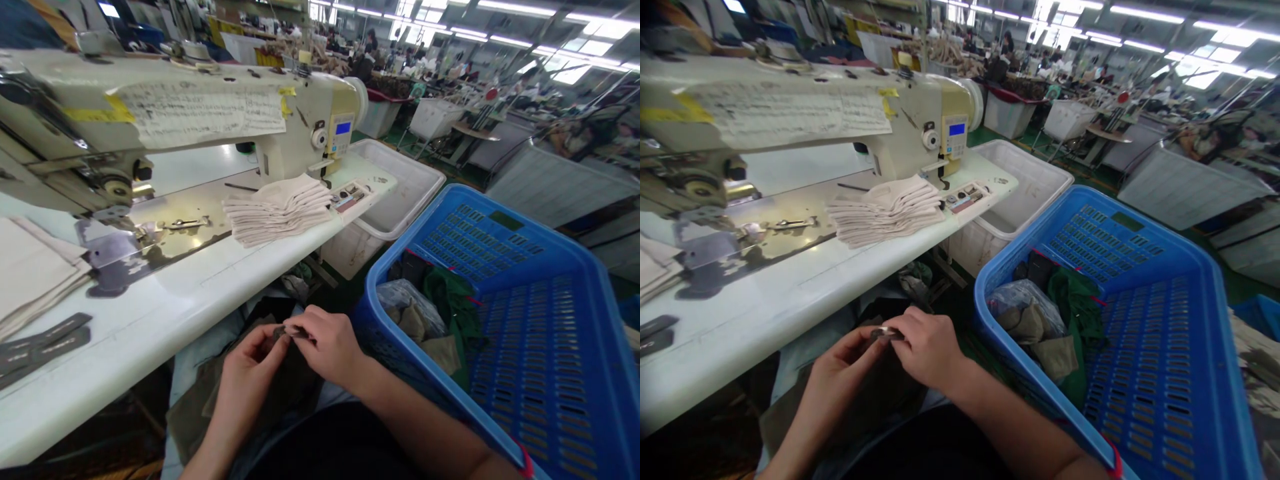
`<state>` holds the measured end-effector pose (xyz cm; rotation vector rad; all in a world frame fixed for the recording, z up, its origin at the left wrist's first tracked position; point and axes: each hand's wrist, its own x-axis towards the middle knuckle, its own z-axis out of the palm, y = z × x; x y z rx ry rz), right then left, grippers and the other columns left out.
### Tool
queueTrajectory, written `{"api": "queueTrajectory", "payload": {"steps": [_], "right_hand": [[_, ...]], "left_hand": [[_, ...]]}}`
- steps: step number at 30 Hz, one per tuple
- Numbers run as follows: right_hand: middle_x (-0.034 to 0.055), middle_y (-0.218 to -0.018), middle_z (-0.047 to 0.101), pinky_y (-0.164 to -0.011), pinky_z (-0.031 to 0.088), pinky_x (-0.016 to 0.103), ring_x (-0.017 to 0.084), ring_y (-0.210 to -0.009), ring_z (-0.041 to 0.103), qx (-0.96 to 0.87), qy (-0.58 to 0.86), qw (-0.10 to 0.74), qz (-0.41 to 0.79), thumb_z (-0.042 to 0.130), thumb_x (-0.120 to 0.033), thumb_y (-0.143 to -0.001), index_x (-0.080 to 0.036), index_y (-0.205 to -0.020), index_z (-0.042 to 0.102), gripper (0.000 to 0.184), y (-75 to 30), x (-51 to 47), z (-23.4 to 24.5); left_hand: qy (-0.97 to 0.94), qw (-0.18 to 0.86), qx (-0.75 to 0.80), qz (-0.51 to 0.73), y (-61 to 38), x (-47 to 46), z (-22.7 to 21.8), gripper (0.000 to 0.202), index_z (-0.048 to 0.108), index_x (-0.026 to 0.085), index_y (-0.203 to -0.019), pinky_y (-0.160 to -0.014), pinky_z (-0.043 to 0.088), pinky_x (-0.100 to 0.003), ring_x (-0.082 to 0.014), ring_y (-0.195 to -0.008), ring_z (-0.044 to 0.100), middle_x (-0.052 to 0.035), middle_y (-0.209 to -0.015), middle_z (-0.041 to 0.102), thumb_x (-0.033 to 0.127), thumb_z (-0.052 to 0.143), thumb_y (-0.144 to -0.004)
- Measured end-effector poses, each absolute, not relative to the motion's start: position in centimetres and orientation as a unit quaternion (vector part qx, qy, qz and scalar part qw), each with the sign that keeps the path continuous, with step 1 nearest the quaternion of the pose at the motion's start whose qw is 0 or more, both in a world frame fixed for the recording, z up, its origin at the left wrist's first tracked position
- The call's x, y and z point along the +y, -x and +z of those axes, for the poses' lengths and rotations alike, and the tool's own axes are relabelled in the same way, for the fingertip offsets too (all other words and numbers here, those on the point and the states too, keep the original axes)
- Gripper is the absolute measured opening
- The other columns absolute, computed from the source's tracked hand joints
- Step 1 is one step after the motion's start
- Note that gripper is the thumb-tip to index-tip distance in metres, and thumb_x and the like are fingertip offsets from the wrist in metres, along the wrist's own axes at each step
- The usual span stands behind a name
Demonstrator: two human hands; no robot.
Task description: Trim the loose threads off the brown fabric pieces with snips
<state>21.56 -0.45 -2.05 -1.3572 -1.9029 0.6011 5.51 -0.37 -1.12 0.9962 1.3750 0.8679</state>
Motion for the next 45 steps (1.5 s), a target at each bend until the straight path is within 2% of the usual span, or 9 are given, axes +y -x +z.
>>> {"api": "queueTrajectory", "payload": {"steps": [3, 9, 13, 16, 23, 29, 36, 42, 45], "right_hand": [[0.0067, -0.088, 0.071, -0.068, 0.048, 0.027, 0.018, -0.075, 0.067, -0.745, 0.547, 0.329, 0.193, 0.055, -0.025, -0.097, -0.018, -0.096, 0.070, 0.016, -21.4, -0.3, -3.2], [0.0035, -0.082, 0.069, -0.068, 0.048, 0.026, 0.017, -0.076, 0.066, -0.529, 0.621, 0.496, 0.298, 0.047, -0.035, -0.103, -0.019, -0.091, 0.063, 0.026, -22.5, 0.6, -4.3], [0.0011, -0.074, 0.064, -0.066, 0.045, 0.027, 0.017, -0.070, 0.062, -0.558, 0.655, 0.429, 0.276, 0.069, -0.041, -0.092, -0.020, -0.079, 0.067, 0.025, -23.6, 0.7, -3.8], [0.0011, -0.086, 0.065, -0.069, 0.047, 0.025, 0.016, -0.078, 0.064, -0.602, 0.586, 0.452, 0.300, 0.080, -0.036, -0.083, -0.021, -0.093, 0.072, 0.020, -23.5, 0.2, -3.4], [0.0007, -0.081, 0.059, -0.066, 0.044, 0.026, 0.015, -0.074, 0.058, -0.584, 0.561, 0.537, 0.237, 0.057, -0.023, -0.097, -0.021, -0.082, 0.058, 0.016, -23.3, 0.1, -3.5], [0.0008, -0.080, 0.057, -0.066, 0.044, 0.027, 0.015, -0.074, 0.056, -0.537, 0.546, 0.614, 0.190, 0.054, -0.024, -0.101, -0.022, -0.082, 0.053, 0.018, -24.4, 0.6, -2.9], [0.0037, -0.079, 0.062, -0.069, 0.045, 0.030, 0.018, -0.075, 0.060, -0.572, 0.624, 0.449, 0.287, 0.059, -0.034, -0.099, -0.020, -0.075, 0.063, 0.028, -24.5, 1.3, -4.4], [-0.0005, -0.074, 0.066, -0.067, 0.048, 0.025, 0.015, -0.072, 0.063, -0.459, 0.547, 0.491, 0.499, 0.067, -0.030, -0.089, -0.018, -0.078, 0.069, 0.017, -23.9, 1.6, -5.0], [0.0001, -0.076, 0.064, -0.068, 0.046, 0.025, 0.015, -0.073, 0.061, -0.498, 0.589, 0.493, 0.402, 0.066, -0.025, -0.089, -0.019, -0.072, 0.066, 0.017, -23.7, 1.5, -5.4]], "left_hand": [[-0.427, 0.592, 0.583, 0.356, -5.9, -0.1, -1.2, 0.037, 0.074, 0.017, -0.081, -0.062, 0.046, -0.025, -0.0182, -0.069, 0.062, -0.0021, -0.072, 0.069, 0.049, 0.081, -0.065], [-0.399, 0.625, 0.586, 0.326, -6.1, 1.4, -2.0, 0.045, 0.073, 0.016, -0.087, -0.060, 0.046, -0.026, -0.0176, -0.065, 0.060, -0.0025, -0.073, 0.070, 0.053, 0.081, -0.062], [-0.470, 0.590, 0.588, 0.290, -6.2, 2.3, -2.3, 0.043, 0.075, 0.016, -0.084, -0.059, 0.045, -0.027, -0.0189, -0.066, 0.059, -0.0033, -0.071, 0.069, 0.054, 0.077, -0.065], [-0.526, 0.565, 0.571, 0.280, -6.8, 2.5, -2.4, 0.038, 0.076, 0.017, -0.082, -0.063, 0.048, -0.029, -0.0221, -0.072, 0.062, -0.0038, -0.071, 0.070, 0.051, 0.073, -0.066], [-0.581, 0.549, 0.539, 0.266, -8.1, 3.0, -2.6, 0.032, 0.074, 0.021, -0.067, -0.069, 0.049, -0.031, -0.0224, -0.072, 0.062, -0.0028, -0.068, 0.068, 0.052, 0.071, -0.069], [-0.450, 0.617, 0.575, 0.295, -7.7, 3.9, -3.3, 0.046, 0.078, 0.019, -0.087, -0.073, 0.053, -0.030, -0.0202, -0.074, 0.067, -0.0034, -0.079, 0.074, 0.057, 0.082, -0.062], [-0.394, 0.627, 0.586, 0.328, -7.6, 4.0, -2.6, 0.054, 0.076, 0.019, -0.099, -0.080, 0.056, -0.031, -0.0187, -0.076, 0.071, -0.0025, -0.087, 0.077, 0.052, 0.087, -0.057], [-0.490, 0.581, 0.580, 0.293, -8.1, 3.5, -2.5, 0.055, 0.075, 0.019, -0.113, -0.079, 0.053, -0.033, -0.0215, -0.079, 0.071, -0.0019, -0.082, 0.075, 0.051, 0.077, -0.068], [-0.535, 0.535, 0.588, 0.285, -8.3, 3.5, -2.9, 0.052, 0.073, 0.018, -0.111, -0.070, 0.051, -0.032, -0.0211, -0.072, 0.066, 0.0003, -0.072, 0.067, 0.051, 0.071, -0.071]]}}
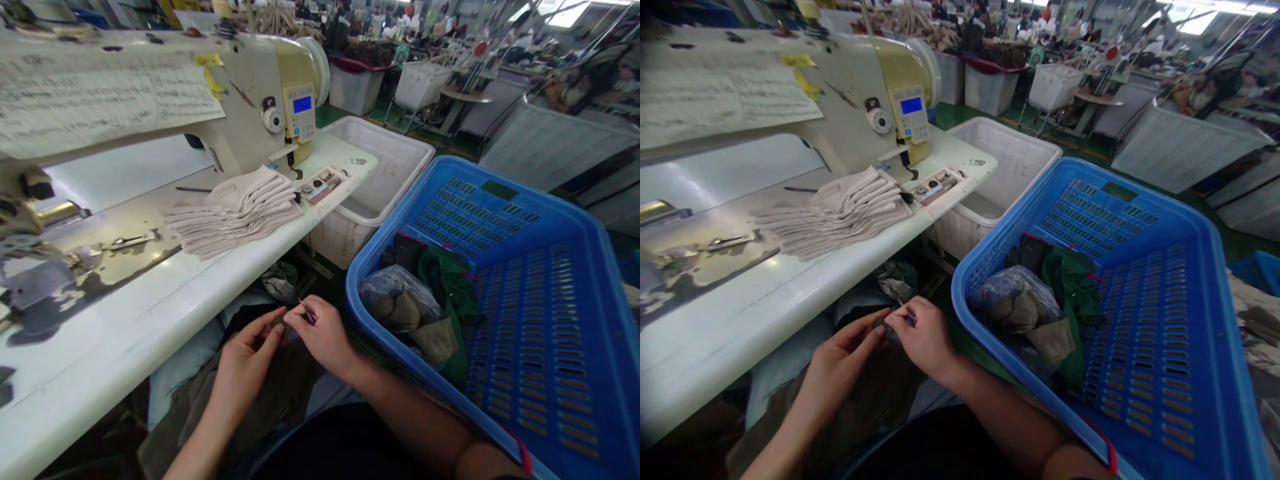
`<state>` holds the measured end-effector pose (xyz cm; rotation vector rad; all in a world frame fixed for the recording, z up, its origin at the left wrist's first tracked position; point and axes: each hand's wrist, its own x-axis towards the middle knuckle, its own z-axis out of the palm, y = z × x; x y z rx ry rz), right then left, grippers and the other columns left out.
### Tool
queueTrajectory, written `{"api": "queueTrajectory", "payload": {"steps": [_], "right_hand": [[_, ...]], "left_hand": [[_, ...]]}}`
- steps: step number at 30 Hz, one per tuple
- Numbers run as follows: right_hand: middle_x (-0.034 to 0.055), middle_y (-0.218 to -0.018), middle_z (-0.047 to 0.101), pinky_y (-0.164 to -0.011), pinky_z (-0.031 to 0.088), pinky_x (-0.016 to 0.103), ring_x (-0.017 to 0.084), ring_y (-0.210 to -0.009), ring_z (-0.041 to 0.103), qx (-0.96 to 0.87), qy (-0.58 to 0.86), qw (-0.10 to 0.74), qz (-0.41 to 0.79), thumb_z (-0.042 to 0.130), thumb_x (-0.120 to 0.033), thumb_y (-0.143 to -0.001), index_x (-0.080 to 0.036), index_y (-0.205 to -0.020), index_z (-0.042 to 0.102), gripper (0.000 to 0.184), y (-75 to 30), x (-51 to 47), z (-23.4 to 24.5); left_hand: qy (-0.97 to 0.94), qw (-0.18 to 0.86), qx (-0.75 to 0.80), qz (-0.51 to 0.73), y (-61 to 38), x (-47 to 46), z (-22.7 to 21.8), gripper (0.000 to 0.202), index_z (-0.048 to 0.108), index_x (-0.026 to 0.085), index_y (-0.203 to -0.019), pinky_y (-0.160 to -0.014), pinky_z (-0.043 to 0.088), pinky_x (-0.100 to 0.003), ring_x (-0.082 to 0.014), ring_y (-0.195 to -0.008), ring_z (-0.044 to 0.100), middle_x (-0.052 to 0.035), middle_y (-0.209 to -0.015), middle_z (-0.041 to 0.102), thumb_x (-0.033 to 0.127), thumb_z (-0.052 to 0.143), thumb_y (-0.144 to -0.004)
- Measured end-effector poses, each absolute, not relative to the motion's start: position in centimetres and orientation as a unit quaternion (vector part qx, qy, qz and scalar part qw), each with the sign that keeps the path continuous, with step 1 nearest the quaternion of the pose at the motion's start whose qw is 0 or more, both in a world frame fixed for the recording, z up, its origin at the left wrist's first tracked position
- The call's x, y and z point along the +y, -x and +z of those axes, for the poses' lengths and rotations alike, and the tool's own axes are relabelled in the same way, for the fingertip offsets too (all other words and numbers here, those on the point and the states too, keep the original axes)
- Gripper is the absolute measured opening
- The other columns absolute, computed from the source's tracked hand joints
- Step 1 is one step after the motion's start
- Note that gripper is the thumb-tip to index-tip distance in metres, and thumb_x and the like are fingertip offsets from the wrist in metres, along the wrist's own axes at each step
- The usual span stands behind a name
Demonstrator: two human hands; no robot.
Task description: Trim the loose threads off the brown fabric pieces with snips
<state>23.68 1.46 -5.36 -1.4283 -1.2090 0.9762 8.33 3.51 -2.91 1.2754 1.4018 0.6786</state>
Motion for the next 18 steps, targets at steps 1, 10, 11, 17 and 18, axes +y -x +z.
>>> {"api": "queueTrajectory", "payload": {"steps": [1, 10, 11, 17, 18], "right_hand": [[0.0011, -0.079, 0.064, -0.069, 0.046, 0.026, 0.016, -0.075, 0.061, -0.518, 0.607, 0.492, 0.349, 0.064, -0.024, -0.091, -0.019, -0.074, 0.065, 0.018, -23.7, 1.4, -5.5], [-0.0005, -0.079, 0.064, -0.071, 0.048, 0.025, 0.015, -0.076, 0.063, -0.560, 0.575, 0.490, 0.340, 0.071, -0.023, -0.089, -0.020, -0.075, 0.065, 0.015, -23.4, 1.1, -5.8], [-0.0004, -0.080, 0.064, -0.072, 0.048, 0.025, 0.015, -0.078, 0.063, -0.558, 0.574, 0.491, 0.345, 0.071, -0.019, -0.087, -0.020, -0.076, 0.066, 0.012, -23.0, 1.0, -5.9], [0.0023, -0.085, 0.064, -0.071, 0.049, 0.027, 0.017, -0.080, 0.063, -0.580, 0.596, 0.467, 0.301, 0.057, -0.013, -0.090, -0.021, -0.082, 0.062, 0.012, -22.2, 0.5, -6.5], [0.0027, -0.087, 0.063, -0.071, 0.048, 0.028, 0.017, -0.080, 0.063, -0.594, 0.599, 0.450, 0.294, 0.056, -0.013, -0.088, -0.021, -0.084, 0.061, 0.010, -22.2, 0.5, -6.6]], "left_hand": [[-0.543, 0.515, 0.596, 0.291, -8.3, 3.5, -3.0, 0.051, 0.072, 0.018, -0.109, -0.066, 0.049, -0.032, -0.0201, -0.068, 0.064, 0.0015, -0.069, 0.065, 0.051, 0.070, -0.070], [-0.563, 0.466, 0.603, 0.319, -8.1, 3.6, -2.8, 0.039, 0.068, 0.020, -0.097, -0.070, 0.050, -0.032, -0.0204, -0.072, 0.063, 0.0004, -0.072, 0.065, 0.049, 0.069, -0.070], [-0.561, 0.463, 0.604, 0.326, -8.2, 3.5, -2.8, 0.040, 0.068, 0.020, -0.098, -0.071, 0.050, -0.032, -0.0206, -0.073, 0.064, 0.0004, -0.073, 0.065, 0.049, 0.069, -0.071], [-0.549, 0.485, 0.594, 0.334, -8.7, 2.6, -3.1, 0.049, 0.068, 0.019, -0.109, -0.076, 0.052, -0.032, -0.0206, -0.079, 0.067, -0.0019, -0.086, 0.069, 0.049, 0.072, -0.071], [-0.549, 0.492, 0.589, 0.331, -8.7, 2.6, -3.2, 0.051, 0.068, 0.019, -0.112, -0.076, 0.052, -0.032, -0.0208, -0.080, 0.067, -0.0026, -0.088, 0.070, 0.049, 0.071, -0.071]]}}
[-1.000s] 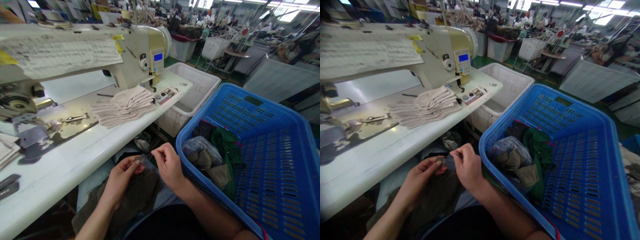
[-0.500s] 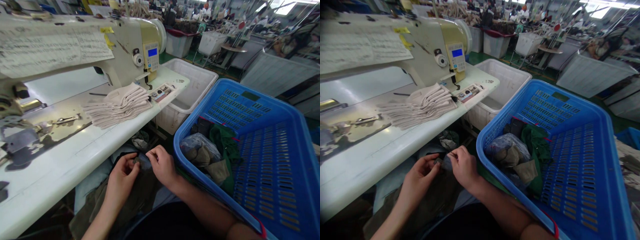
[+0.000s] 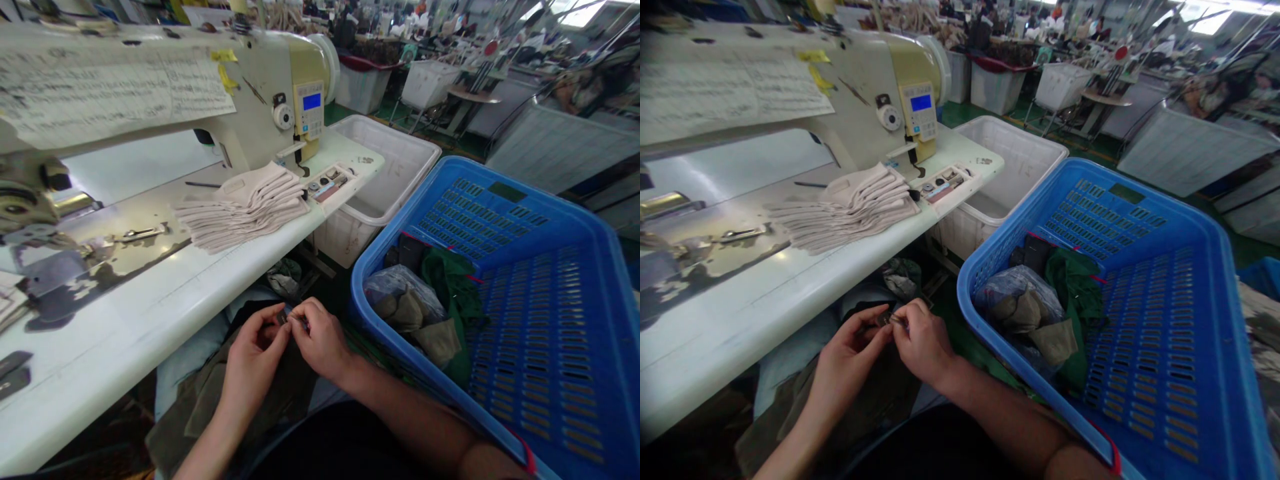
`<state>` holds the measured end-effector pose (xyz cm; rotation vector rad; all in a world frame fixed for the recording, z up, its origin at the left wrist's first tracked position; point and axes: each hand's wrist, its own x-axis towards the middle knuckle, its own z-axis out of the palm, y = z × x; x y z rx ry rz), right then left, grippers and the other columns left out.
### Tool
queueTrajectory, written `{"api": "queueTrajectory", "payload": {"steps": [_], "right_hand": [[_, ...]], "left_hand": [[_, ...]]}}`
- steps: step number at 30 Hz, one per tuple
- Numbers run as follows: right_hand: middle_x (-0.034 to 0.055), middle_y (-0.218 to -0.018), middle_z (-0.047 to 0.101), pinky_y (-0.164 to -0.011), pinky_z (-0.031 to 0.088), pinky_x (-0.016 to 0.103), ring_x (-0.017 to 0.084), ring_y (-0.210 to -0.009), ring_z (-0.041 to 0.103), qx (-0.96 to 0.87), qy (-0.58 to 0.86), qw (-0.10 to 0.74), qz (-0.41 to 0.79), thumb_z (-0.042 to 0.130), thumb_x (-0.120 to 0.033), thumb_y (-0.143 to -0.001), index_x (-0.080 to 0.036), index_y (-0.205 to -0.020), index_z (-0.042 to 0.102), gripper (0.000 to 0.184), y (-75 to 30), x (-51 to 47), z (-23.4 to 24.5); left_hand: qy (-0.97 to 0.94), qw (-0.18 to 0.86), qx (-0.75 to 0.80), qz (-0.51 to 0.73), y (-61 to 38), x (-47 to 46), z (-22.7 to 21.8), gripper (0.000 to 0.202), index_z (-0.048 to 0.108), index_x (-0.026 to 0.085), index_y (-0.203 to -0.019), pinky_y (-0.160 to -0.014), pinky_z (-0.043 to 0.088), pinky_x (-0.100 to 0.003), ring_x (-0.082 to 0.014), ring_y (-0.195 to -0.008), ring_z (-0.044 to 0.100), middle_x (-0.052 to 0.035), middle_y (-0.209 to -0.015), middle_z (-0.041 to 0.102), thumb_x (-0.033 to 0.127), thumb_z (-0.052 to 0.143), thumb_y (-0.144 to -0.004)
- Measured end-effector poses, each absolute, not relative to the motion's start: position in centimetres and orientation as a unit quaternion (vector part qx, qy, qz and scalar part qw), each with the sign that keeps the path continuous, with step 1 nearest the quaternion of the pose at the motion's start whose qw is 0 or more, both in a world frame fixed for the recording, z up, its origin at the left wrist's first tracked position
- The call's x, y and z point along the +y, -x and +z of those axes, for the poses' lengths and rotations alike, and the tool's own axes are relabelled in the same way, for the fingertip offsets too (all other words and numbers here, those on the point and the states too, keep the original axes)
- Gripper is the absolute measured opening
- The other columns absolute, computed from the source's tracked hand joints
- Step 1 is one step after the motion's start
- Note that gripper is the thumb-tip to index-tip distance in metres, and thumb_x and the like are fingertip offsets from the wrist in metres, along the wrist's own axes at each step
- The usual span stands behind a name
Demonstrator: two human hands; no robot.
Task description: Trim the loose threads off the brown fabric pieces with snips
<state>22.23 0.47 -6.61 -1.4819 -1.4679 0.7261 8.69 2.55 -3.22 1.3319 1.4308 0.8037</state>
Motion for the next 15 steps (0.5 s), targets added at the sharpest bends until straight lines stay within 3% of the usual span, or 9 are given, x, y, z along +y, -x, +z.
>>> {"api": "queueTrajectory", "payload": {"steps": [4, 11, 15], "right_hand": [[0.0015, -0.085, 0.060, -0.067, 0.048, 0.028, 0.017, -0.075, 0.060, -0.595, 0.617, 0.431, 0.281, 0.054, -0.015, -0.085, -0.022, -0.087, 0.055, 0.007, -22.6, 0.7, -6.8], [0.0006, -0.083, 0.054, -0.066, 0.047, 0.027, 0.016, -0.072, 0.055, -0.522, 0.616, 0.549, 0.214, 0.047, -0.015, -0.089, -0.022, -0.088, 0.050, 0.008, -23.9, 1.3, -6.1], [0.0051, -0.093, 0.059, -0.067, 0.048, 0.029, 0.019, -0.077, 0.062, -0.569, 0.673, 0.412, 0.231, 0.054, -0.006, -0.086, -0.021, -0.089, 0.057, 0.016, -24.8, 1.7, -6.7]], "left_hand": [[-0.576, 0.467, 0.593, 0.313, -8.0, 2.8, -3.8, 0.051, 0.069, 0.018, -0.116, -0.078, 0.052, -0.034, -0.0217, -0.079, 0.066, -0.0033, -0.086, 0.070, 0.048, 0.066, -0.075], [-0.649, 0.360, 0.621, 0.254, -6.8, 4.3, -3.2, 0.027, 0.072, 0.024, -0.084, -0.077, 0.050, -0.036, -0.0263, -0.080, 0.066, -0.0056, -0.082, 0.073, 0.046, 0.060, -0.073], [-0.587, 0.451, 0.617, 0.267, -6.6, 4.5, -2.8, 0.041, 0.074, 0.022, -0.097, -0.078, 0.052, -0.037, -0.0255, -0.080, 0.068, -0.0056, -0.086, 0.076, 0.053, 0.062, -0.073]]}}
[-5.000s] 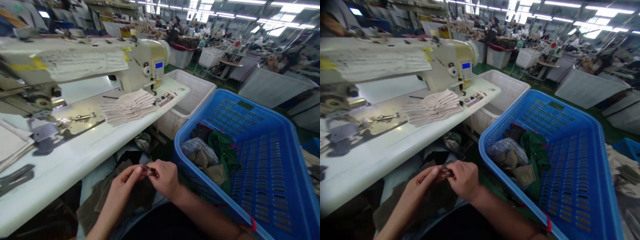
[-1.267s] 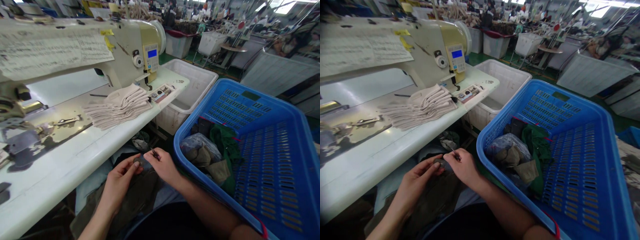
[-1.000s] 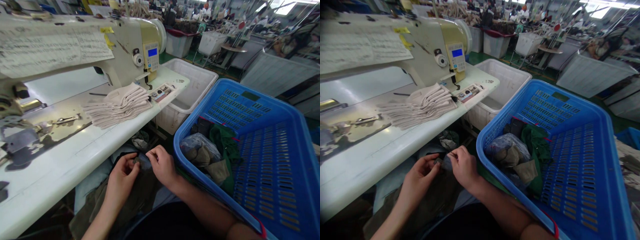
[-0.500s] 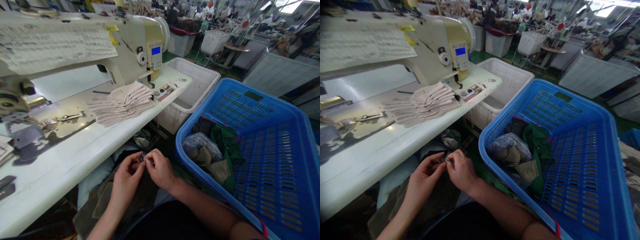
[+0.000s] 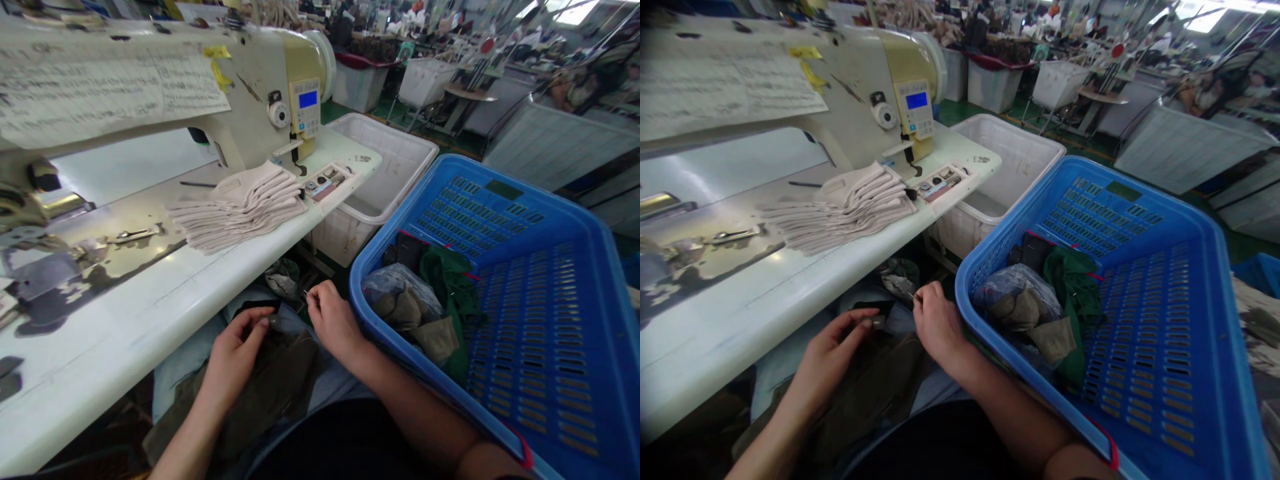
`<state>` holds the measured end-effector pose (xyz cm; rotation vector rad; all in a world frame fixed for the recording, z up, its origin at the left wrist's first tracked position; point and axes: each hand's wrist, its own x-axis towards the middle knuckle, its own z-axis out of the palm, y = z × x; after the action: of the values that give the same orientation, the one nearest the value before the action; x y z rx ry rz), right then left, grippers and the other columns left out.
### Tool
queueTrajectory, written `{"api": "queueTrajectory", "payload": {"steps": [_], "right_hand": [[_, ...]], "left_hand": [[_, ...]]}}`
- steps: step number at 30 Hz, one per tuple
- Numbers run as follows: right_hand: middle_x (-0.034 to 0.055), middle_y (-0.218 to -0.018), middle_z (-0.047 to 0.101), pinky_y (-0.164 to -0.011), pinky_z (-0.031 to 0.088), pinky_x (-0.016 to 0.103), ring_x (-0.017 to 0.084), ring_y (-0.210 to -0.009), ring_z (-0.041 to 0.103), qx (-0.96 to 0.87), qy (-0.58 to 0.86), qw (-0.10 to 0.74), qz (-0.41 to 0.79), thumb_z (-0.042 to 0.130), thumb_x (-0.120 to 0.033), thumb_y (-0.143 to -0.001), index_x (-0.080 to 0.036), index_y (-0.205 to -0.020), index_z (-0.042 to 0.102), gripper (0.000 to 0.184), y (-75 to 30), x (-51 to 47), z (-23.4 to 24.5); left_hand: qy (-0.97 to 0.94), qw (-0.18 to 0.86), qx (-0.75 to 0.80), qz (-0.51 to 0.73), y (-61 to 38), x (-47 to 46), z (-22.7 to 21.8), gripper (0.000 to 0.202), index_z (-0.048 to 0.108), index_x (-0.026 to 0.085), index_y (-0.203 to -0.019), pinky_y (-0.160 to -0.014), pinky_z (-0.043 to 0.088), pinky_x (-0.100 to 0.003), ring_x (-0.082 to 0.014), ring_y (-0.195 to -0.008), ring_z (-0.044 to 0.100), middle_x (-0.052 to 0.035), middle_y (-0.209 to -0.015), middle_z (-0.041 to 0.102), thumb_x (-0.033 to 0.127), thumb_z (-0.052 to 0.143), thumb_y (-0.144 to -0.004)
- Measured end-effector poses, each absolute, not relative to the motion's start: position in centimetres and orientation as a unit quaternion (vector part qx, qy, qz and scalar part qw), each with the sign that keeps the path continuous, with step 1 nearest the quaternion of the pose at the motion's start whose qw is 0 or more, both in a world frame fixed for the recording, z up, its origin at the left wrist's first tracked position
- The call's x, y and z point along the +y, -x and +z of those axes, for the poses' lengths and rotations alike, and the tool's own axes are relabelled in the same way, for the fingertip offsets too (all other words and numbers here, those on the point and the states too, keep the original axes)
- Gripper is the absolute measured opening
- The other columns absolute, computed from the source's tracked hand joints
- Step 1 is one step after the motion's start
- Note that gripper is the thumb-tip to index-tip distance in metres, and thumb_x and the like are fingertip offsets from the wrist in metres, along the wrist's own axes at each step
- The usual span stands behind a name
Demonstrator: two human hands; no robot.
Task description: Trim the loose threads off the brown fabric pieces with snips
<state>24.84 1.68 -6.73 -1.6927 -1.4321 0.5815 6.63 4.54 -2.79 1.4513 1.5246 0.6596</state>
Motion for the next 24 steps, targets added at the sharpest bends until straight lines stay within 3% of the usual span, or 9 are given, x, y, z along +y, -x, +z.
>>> {"api": "queueTrajectory", "payload": {"steps": [2, 6, 9, 17, 21, 24], "right_hand": [[0.0061, -0.096, 0.064, -0.071, 0.050, 0.030, 0.019, -0.081, 0.066, -0.587, 0.676, 0.358, 0.264, 0.058, -0.002, -0.084, -0.020, -0.091, 0.062, 0.021, -24.8, 1.6, -7.1], [0.0044, -0.095, 0.069, -0.085, 0.053, 0.028, 0.018, -0.094, 0.069, -0.590, 0.584, 0.468, 0.303, 0.062, -0.013, -0.093, -0.020, -0.093, 0.068, 0.010, -23.9, 1.0, -6.9], [0.0038, -0.092, 0.070, -0.081, 0.053, 0.026, 0.017, -0.090, 0.069, -0.593, 0.552, 0.497, 0.309, 0.065, -0.019, -0.093, -0.020, -0.091, 0.068, 0.004, -23.3, 0.7, -6.3], [0.0056, -0.093, 0.068, -0.071, 0.049, 0.028, 0.019, -0.083, 0.067, -0.620, 0.626, 0.401, 0.249, 0.054, -0.018, -0.098, -0.020, -0.094, 0.063, 0.010, -23.9, 1.2, -6.3], [0.0030, -0.080, 0.065, -0.069, 0.048, 0.027, 0.017, -0.075, 0.065, -0.584, 0.641, 0.423, 0.262, 0.058, -0.028, -0.100, -0.021, -0.079, 0.062, 0.023, -24.0, 1.6, -6.0], [0.0039, -0.090, 0.069, -0.074, 0.051, 0.025, 0.017, -0.085, 0.068, -0.619, 0.564, 0.469, 0.280, 0.063, -0.028, -0.097, -0.021, -0.085, 0.066, 0.014, -23.9, 1.4, -5.6]], "left_hand": [[-0.547, 0.496, 0.613, 0.279, -6.9, 4.4, -2.7, 0.046, 0.072, 0.020, -0.101, -0.077, 0.054, -0.036, -0.0239, -0.075, 0.069, -0.0040, -0.082, 0.075, 0.054, 0.067, -0.071], [-0.520, 0.510, 0.610, 0.312, -7.6, 4.1, -2.4, 0.042, 0.070, 0.020, -0.094, -0.074, 0.055, -0.034, -0.0214, -0.072, 0.069, -0.0015, -0.076, 0.072, 0.052, 0.073, -0.066], [-0.515, 0.530, 0.597, 0.313, -8.0, 3.9, -2.2, 0.040, 0.070, 0.020, -0.091, -0.073, 0.055, -0.032, -0.0201, -0.072, 0.068, -0.0015, -0.076, 0.072, 0.050, 0.075, -0.066], [-0.483, 0.551, 0.607, 0.307, -8.0, 3.4, -2.0, 0.050, 0.071, 0.019, -0.100, -0.066, 0.052, -0.028, -0.0176, -0.070, 0.065, -0.0009, -0.077, 0.071, 0.049, 0.080, -0.061], [-0.498, 0.529, 0.613, 0.309, -7.9, 3.8, -2.2, 0.051, 0.069, 0.018, -0.096, -0.062, 0.050, -0.028, -0.0172, -0.065, 0.062, 0.0012, -0.069, 0.067, 0.051, 0.080, -0.058], [-0.505, 0.527, 0.610, 0.310, -7.9, 4.0, -2.3, 0.042, 0.067, 0.020, -0.082, -0.060, 0.049, -0.027, -0.0171, -0.064, 0.062, 0.0011, -0.066, 0.066, 0.050, 0.080, -0.057]]}}
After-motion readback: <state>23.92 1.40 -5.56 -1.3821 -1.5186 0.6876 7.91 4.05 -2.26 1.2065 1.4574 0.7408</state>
